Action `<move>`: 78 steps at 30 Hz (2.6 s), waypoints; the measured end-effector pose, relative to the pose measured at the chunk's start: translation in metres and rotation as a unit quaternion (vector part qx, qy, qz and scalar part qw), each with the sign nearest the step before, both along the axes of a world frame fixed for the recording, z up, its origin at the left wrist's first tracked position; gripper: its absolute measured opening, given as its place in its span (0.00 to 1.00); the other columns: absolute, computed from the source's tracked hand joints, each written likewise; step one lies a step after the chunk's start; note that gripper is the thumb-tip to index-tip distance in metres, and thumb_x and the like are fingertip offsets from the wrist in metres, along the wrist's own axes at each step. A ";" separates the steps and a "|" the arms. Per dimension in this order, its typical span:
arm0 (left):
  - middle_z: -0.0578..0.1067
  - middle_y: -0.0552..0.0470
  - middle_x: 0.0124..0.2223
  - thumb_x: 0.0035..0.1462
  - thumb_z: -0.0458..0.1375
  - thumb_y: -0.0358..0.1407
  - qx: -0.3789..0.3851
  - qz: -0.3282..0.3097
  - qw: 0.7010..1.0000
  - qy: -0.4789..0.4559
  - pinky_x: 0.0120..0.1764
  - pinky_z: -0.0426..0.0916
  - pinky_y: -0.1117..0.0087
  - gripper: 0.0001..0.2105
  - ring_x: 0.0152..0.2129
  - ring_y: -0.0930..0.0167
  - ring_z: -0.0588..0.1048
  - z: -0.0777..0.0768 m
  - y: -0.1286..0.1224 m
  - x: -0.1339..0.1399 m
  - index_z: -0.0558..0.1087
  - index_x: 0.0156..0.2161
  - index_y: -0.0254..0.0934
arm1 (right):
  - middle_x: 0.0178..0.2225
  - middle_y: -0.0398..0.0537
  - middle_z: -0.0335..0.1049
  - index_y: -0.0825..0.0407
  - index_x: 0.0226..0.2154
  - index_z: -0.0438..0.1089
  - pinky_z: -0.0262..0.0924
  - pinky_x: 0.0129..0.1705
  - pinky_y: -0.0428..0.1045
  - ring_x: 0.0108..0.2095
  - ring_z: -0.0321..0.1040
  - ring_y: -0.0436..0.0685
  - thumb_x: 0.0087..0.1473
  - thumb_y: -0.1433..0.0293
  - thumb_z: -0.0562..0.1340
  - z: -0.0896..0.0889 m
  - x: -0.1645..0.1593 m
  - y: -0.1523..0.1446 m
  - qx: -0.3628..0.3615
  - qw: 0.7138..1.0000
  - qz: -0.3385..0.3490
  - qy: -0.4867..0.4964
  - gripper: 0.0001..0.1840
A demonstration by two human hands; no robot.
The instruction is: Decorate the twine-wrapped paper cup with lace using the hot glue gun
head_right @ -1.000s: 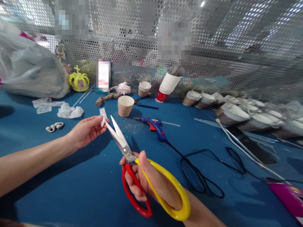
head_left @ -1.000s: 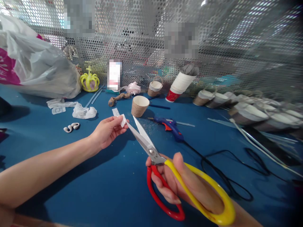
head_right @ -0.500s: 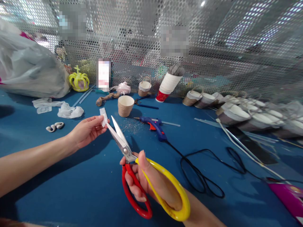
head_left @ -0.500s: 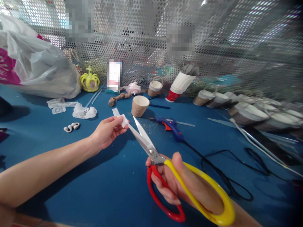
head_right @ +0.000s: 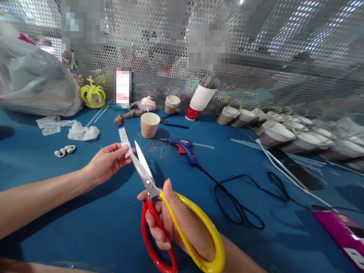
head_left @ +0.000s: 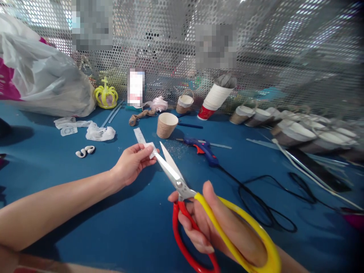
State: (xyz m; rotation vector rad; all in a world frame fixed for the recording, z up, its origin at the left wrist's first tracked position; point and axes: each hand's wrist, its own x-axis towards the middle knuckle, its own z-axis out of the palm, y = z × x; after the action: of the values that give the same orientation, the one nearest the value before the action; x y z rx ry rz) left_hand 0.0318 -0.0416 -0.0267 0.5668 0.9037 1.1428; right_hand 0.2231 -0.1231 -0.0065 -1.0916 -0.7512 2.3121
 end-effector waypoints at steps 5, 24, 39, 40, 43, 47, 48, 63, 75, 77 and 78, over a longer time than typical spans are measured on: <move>0.75 0.50 0.25 0.56 0.53 0.23 -0.009 -0.005 1.000 -0.008 0.27 0.71 0.79 0.08 0.20 0.78 0.74 0.000 -0.005 0.003 0.68 0.26 0.30 | 0.20 0.40 0.60 0.52 0.38 0.65 0.41 0.16 0.41 0.14 0.52 0.43 0.42 0.39 0.54 0.000 -0.006 -0.006 -0.014 0.999 -0.025 0.018 0.35; 0.77 0.48 0.28 0.56 0.54 0.23 -0.027 -0.029 0.999 -0.036 0.28 0.72 0.79 0.08 0.23 0.77 0.75 -0.006 -0.013 0.007 0.71 0.27 0.28 | 0.20 0.39 0.59 0.51 0.37 0.64 0.43 0.16 0.40 0.15 0.52 0.43 0.44 0.40 0.53 0.000 -0.011 -0.016 -0.023 0.999 -0.044 -0.001 0.33; 0.77 0.49 0.27 0.55 0.54 0.22 -0.036 -0.054 0.997 -0.051 0.28 0.72 0.79 0.07 0.23 0.77 0.75 -0.009 -0.017 0.010 0.73 0.28 0.26 | 0.20 0.41 0.61 0.51 0.35 0.65 0.48 0.15 0.40 0.15 0.54 0.44 0.46 0.41 0.51 -0.003 -0.009 -0.012 -0.066 0.996 -0.048 0.040 0.31; 0.76 0.49 0.26 0.55 0.54 0.22 -0.038 -0.054 0.997 -0.051 0.28 0.73 0.79 0.07 0.23 0.77 0.75 -0.009 -0.017 0.010 0.73 0.28 0.26 | 0.20 0.41 0.61 0.51 0.35 0.64 0.48 0.15 0.40 0.15 0.54 0.44 0.47 0.41 0.51 -0.002 -0.009 -0.012 -0.066 0.996 -0.049 0.040 0.30; 0.76 0.49 0.26 0.55 0.53 0.22 -0.040 -0.055 0.996 -0.049 0.28 0.73 0.79 0.08 0.22 0.77 0.75 -0.009 -0.018 0.009 0.73 0.28 0.26 | 0.19 0.40 0.60 0.51 0.34 0.63 0.47 0.14 0.39 0.14 0.53 0.43 0.49 0.41 0.48 0.002 -0.011 -0.012 -0.072 0.996 -0.044 0.034 0.31; 0.75 0.50 0.26 0.55 0.53 0.22 -0.037 -0.061 0.997 -0.036 0.29 0.73 0.79 0.06 0.23 0.77 0.75 -0.010 -0.018 0.009 0.72 0.29 0.25 | 0.19 0.39 0.58 0.52 0.34 0.63 0.44 0.13 0.38 0.13 0.50 0.41 0.52 0.42 0.43 0.007 -0.012 -0.012 -0.087 0.995 -0.049 0.010 0.32; 0.75 0.50 0.26 0.55 0.53 0.22 -0.038 -0.064 0.997 -0.033 0.29 0.73 0.79 0.06 0.23 0.77 0.75 -0.011 -0.018 0.009 0.72 0.29 0.25 | 0.19 0.39 0.58 0.52 0.34 0.63 0.43 0.13 0.37 0.12 0.50 0.41 0.52 0.43 0.43 0.007 -0.012 -0.012 -0.090 0.995 -0.051 0.005 0.32; 0.72 0.53 0.20 0.49 0.62 0.27 -0.024 -0.089 0.996 0.008 0.23 0.69 0.81 0.04 0.17 0.79 0.71 -0.012 -0.016 0.007 0.70 0.27 0.27 | 0.16 0.37 0.55 0.52 0.32 0.65 0.42 0.09 0.35 0.09 0.44 0.39 0.54 0.44 0.41 0.010 -0.009 -0.012 -0.100 0.993 -0.042 -0.042 0.32; 0.71 0.54 0.19 0.42 0.66 0.31 -0.009 -0.112 0.994 0.000 0.23 0.67 0.81 0.10 0.16 0.80 0.69 -0.012 -0.017 0.006 0.69 0.27 0.28 | 0.14 0.36 0.56 0.52 0.31 0.66 0.42 0.07 0.34 0.07 0.41 0.38 0.54 0.44 0.42 0.007 -0.006 -0.014 -0.099 0.993 -0.047 -0.051 0.32; 0.71 0.54 0.19 0.42 0.66 0.31 -0.004 -0.114 0.993 -0.003 0.23 0.66 0.80 0.10 0.16 0.80 0.69 -0.012 -0.017 0.006 0.69 0.26 0.28 | 0.14 0.36 0.56 0.52 0.31 0.66 0.42 0.07 0.34 0.08 0.42 0.39 0.53 0.43 0.41 0.008 -0.008 -0.015 -0.094 0.993 -0.055 -0.052 0.33; 0.71 0.54 0.19 0.42 0.66 0.31 -0.002 -0.114 0.993 -0.004 0.23 0.66 0.80 0.10 0.16 0.80 0.69 -0.013 -0.017 0.006 0.69 0.26 0.29 | 0.14 0.36 0.56 0.52 0.31 0.66 0.42 0.08 0.34 0.08 0.43 0.39 0.52 0.42 0.41 0.008 -0.009 -0.015 -0.094 0.993 -0.060 -0.049 0.34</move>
State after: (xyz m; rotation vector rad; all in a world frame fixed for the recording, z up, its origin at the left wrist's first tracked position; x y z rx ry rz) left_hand 0.0378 -0.0582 -0.0393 0.6443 0.8122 0.9351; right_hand 0.2144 -0.1378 0.0014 -1.3039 -0.4953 2.2744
